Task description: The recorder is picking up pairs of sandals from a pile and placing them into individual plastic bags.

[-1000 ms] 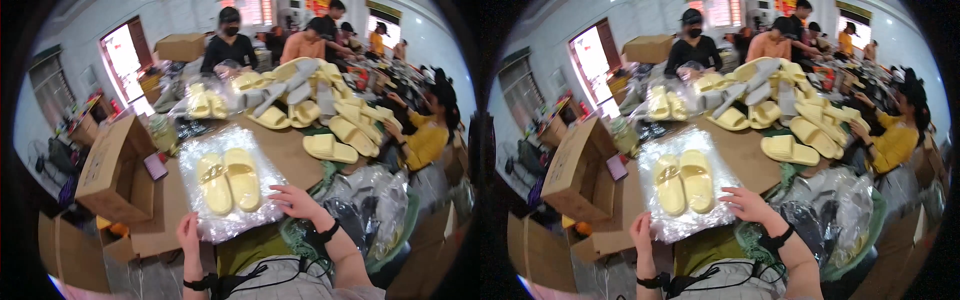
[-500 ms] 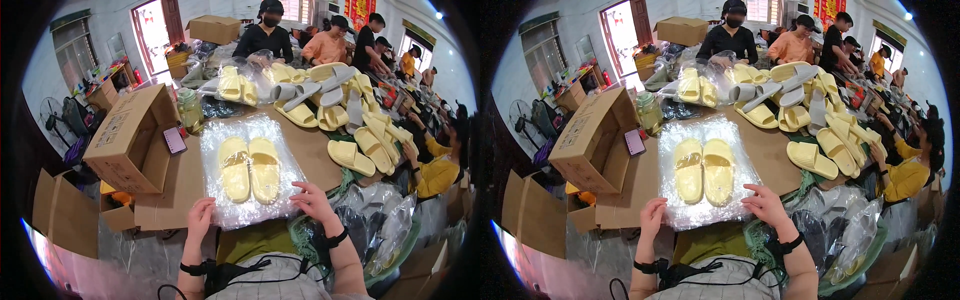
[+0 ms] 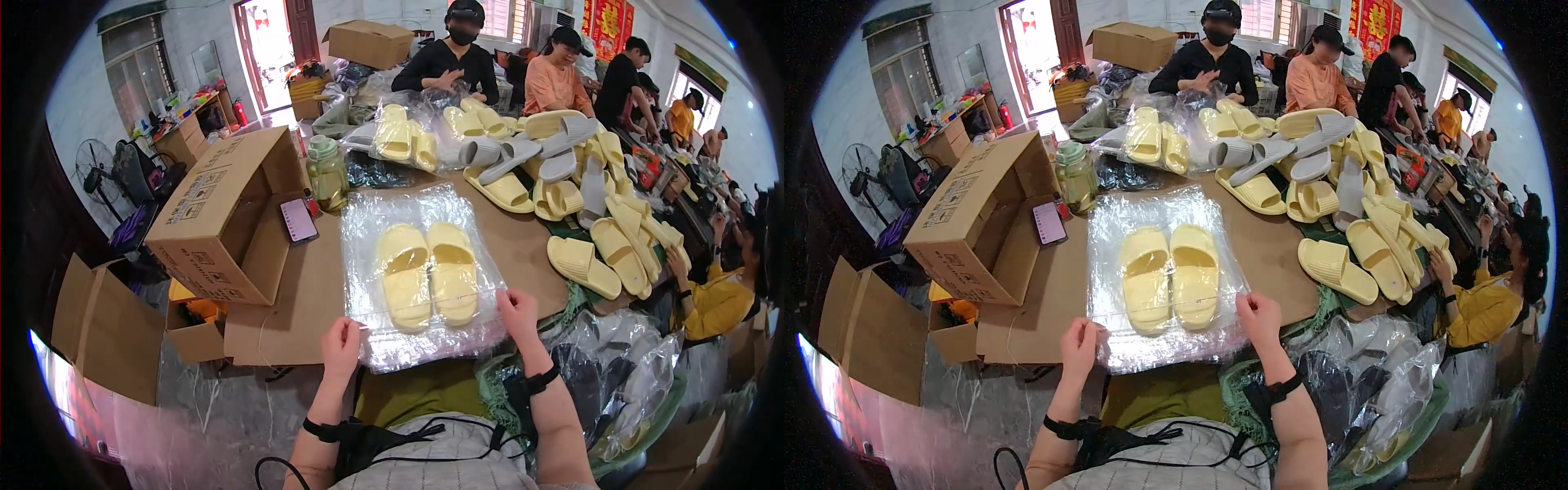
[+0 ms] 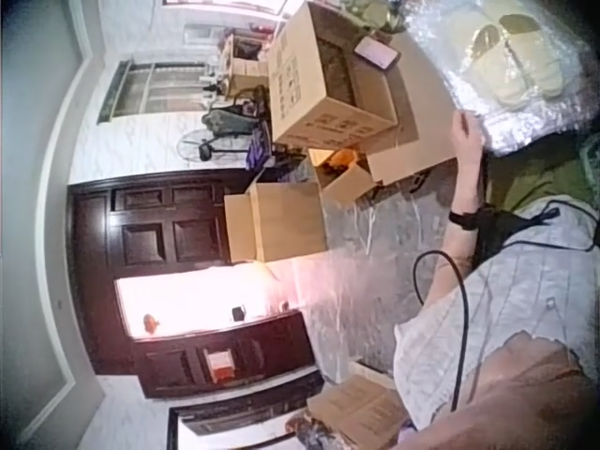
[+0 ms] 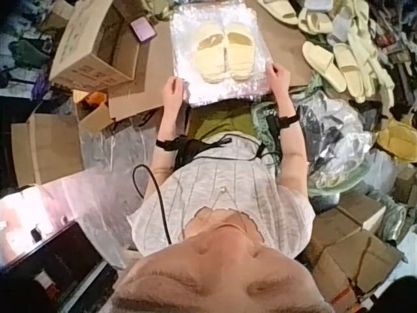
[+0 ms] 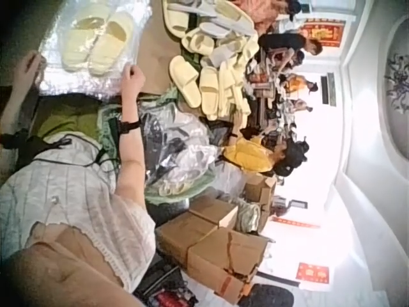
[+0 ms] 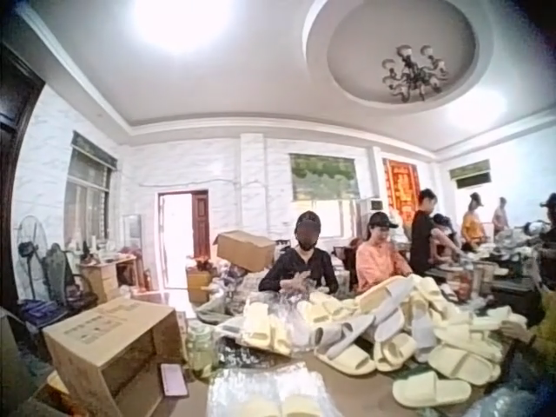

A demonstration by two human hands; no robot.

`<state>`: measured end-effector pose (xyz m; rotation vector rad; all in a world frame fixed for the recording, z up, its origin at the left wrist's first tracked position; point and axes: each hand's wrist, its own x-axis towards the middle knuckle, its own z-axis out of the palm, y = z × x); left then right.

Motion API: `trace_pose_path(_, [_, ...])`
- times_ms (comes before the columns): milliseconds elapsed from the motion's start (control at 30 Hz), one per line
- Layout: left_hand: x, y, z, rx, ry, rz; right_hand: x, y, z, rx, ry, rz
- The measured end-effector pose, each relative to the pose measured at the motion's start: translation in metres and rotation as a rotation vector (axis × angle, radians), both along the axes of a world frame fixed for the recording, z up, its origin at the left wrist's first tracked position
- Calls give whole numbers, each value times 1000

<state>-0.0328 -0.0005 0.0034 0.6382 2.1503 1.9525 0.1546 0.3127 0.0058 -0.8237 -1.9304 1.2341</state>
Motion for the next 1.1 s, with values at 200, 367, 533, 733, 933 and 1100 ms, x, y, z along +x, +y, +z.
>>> trace_pose_path(200, [-1,-4,-5,-219,103,63,-21,-6,-3,337,-251,-152])
trace_pose_path(367, [32,9,50,-229,942,58,-20,-7,0,352,-268,-156])
trace_pose_path(533, [24,29,23,-700,884,-252,-14,0,-9,352,-226,-192])
trace_pose_path(733, [12,33,-9,-761,807,-287,-6,-9,0,590,-133,-320])
trace_pose_path(933, [13,32,-9,-751,833,-273,-5,-62,44,785,136,28])
trace_pose_path(1100, [13,39,-8,-757,839,-286,-23,-78,27,918,-152,356])
